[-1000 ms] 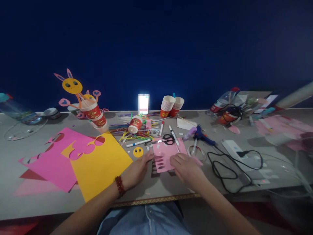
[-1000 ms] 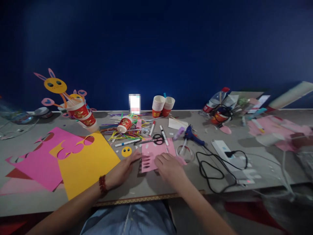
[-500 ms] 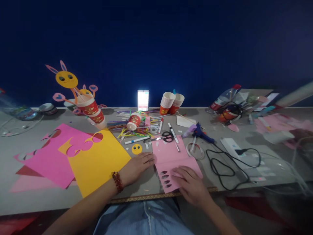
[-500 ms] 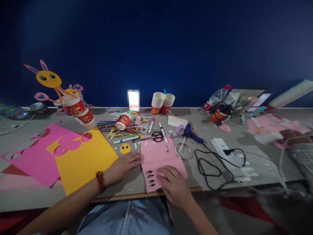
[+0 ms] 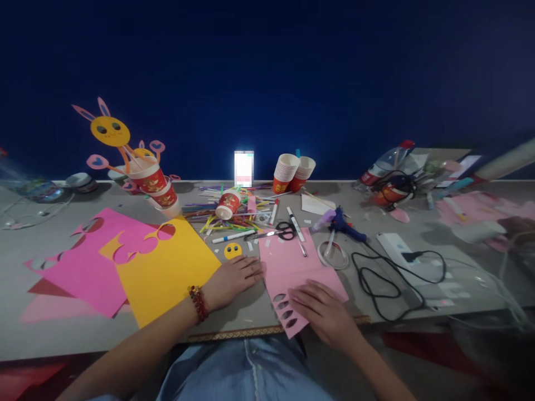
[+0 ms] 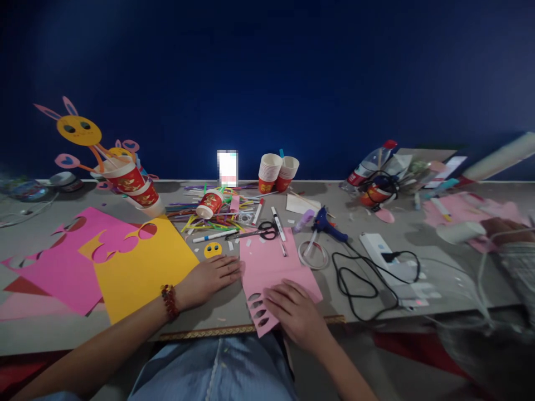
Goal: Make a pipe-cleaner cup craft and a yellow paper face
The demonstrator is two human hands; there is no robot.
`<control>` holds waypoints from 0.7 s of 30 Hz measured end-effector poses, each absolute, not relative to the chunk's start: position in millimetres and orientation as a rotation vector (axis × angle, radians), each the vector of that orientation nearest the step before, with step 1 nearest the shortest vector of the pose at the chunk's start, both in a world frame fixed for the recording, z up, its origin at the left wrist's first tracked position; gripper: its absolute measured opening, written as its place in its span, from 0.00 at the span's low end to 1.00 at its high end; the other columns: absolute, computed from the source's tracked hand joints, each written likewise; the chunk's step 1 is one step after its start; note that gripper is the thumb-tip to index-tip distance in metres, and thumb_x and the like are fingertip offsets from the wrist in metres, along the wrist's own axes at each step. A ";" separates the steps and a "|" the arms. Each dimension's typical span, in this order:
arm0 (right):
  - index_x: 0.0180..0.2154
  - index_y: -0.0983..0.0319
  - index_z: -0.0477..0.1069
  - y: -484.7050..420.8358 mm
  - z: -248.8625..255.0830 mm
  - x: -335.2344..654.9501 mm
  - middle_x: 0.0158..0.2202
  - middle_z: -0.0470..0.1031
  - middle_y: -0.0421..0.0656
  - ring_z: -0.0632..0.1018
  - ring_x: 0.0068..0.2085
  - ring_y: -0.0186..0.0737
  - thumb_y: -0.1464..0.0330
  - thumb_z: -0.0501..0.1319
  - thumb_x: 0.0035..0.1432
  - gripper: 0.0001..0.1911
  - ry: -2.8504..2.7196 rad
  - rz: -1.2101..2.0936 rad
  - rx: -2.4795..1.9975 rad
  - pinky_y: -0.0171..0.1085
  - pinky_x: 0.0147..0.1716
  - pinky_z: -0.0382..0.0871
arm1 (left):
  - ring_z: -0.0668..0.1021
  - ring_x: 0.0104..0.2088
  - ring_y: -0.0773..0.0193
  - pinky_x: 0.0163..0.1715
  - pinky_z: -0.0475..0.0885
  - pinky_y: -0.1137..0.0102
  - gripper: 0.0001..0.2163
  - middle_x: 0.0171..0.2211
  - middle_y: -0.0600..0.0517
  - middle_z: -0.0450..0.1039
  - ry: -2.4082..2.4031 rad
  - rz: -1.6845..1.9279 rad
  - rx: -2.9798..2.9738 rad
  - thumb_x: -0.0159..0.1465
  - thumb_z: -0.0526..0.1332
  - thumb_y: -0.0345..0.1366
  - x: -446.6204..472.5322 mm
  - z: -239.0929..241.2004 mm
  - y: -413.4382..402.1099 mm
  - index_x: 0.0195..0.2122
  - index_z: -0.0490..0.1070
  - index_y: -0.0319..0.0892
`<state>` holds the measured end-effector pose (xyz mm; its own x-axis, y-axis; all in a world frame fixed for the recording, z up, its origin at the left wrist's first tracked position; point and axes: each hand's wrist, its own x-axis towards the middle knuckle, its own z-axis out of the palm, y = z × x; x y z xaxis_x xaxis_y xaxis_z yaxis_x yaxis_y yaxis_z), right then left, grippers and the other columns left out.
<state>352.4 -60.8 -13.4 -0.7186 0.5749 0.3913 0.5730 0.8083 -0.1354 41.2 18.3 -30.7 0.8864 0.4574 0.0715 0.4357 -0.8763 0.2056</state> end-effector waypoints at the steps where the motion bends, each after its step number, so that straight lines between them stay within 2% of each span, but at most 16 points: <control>1: 0.55 0.59 0.73 -61.2 -14.1 353.6 0.52 0.80 0.47 0.76 0.54 0.44 0.74 0.51 0.68 0.19 -2.580 0.006 -0.850 0.52 0.56 0.70 | 0.61 0.67 0.52 0.64 0.59 0.55 0.25 0.67 0.46 0.61 0.683 0.175 2.873 0.66 0.59 0.28 41.2 -30.1 18.4 0.65 0.61 0.44; 7: 0.54 0.59 0.74 -62.9 -23.5 361.5 0.52 0.80 0.46 0.75 0.56 0.44 0.72 0.51 0.71 0.17 -2.602 -0.024 -0.842 0.51 0.55 0.70 | 0.61 0.67 0.50 0.63 0.59 0.54 0.24 0.67 0.46 0.62 0.699 0.159 2.890 0.66 0.59 0.29 42.9 -25.7 16.2 0.63 0.63 0.43; 13: 0.54 0.61 0.73 -60.1 -21.0 363.6 0.53 0.80 0.46 0.74 0.57 0.43 0.74 0.51 0.69 0.18 -2.622 -0.059 -0.794 0.50 0.56 0.68 | 0.61 0.67 0.51 0.64 0.58 0.54 0.25 0.67 0.46 0.61 0.711 0.144 2.869 0.66 0.59 0.28 43.7 -26.9 16.7 0.64 0.62 0.44; 18: 0.61 0.62 0.68 -57.0 -8.3 353.6 0.59 0.75 0.49 0.70 0.60 0.46 0.77 0.52 0.60 0.28 -2.647 -0.062 -0.947 0.51 0.59 0.65 | 0.62 0.67 0.53 0.63 0.59 0.55 0.23 0.67 0.48 0.62 0.719 0.165 2.842 0.68 0.57 0.28 43.0 -28.7 18.4 0.65 0.61 0.45; 21: 0.63 0.60 0.66 -56.2 5.0 343.3 0.63 0.70 0.49 0.69 0.62 0.50 0.71 0.58 0.59 0.30 -2.720 0.034 -1.023 0.55 0.63 0.59 | 0.62 0.67 0.53 0.63 0.59 0.55 0.22 0.66 0.48 0.63 0.727 0.183 2.841 0.69 0.56 0.29 42.5 -28.6 17.9 0.64 0.62 0.45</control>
